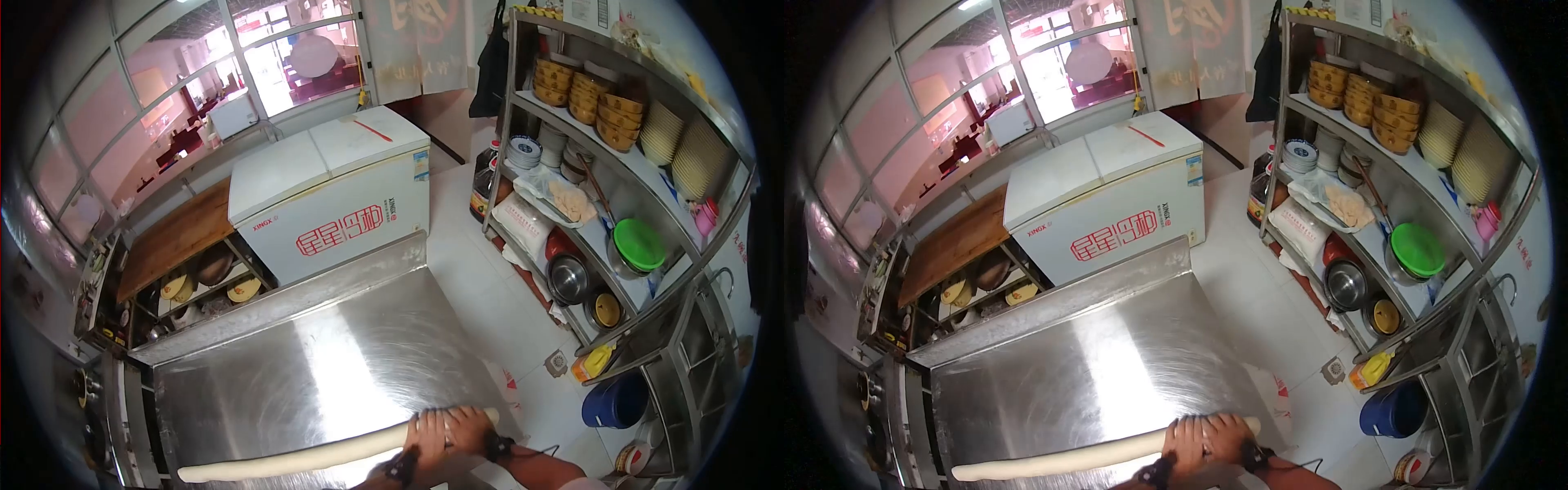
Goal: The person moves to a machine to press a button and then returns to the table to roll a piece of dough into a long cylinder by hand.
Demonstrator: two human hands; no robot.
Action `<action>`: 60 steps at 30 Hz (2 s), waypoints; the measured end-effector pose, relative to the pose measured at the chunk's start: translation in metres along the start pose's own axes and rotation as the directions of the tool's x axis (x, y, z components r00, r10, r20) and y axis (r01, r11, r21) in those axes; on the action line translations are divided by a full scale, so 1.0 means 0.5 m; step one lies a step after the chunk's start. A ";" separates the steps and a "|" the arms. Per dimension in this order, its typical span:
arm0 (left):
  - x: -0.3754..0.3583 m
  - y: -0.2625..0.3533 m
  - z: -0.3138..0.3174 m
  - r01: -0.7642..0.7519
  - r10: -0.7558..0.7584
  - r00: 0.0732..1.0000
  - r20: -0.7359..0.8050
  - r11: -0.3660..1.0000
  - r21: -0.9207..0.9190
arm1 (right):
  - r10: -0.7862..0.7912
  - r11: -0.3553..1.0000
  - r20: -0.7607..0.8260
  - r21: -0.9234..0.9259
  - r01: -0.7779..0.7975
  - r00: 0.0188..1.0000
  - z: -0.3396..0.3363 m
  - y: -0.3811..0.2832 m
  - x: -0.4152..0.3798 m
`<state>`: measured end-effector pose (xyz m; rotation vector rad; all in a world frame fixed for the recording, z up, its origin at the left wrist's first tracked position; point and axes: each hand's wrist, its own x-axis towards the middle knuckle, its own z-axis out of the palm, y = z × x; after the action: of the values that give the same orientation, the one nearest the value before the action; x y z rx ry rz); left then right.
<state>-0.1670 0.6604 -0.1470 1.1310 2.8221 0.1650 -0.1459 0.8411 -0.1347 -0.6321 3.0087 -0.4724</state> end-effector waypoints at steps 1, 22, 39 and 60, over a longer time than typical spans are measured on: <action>0.042 -0.022 0.007 0.002 -0.002 1.000 0.013 1.000 0.004 | 0.005 1.000 -0.048 -0.016 -0.005 0.999 0.008 0.028 0.032; 0.157 0.049 -0.041 -0.008 0.003 0.986 0.164 1.000 0.028 | 0.043 0.994 -0.191 0.106 -0.023 0.981 -0.023 0.123 0.073; 0.112 0.139 0.106 -0.001 0.027 0.993 -0.115 0.974 0.226 | 0.077 0.973 -0.243 0.228 -0.020 0.967 -0.008 0.074 -0.061; -0.122 0.183 0.112 -0.157 0.106 0.970 -0.220 0.960 -0.231 | -0.075 0.980 -0.048 0.180 0.083 0.996 -0.032 0.032 -0.200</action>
<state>-0.0533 0.6875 -0.1868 1.3097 2.7901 0.6619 -0.0619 0.8994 -0.1274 -0.7379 2.9392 -0.7636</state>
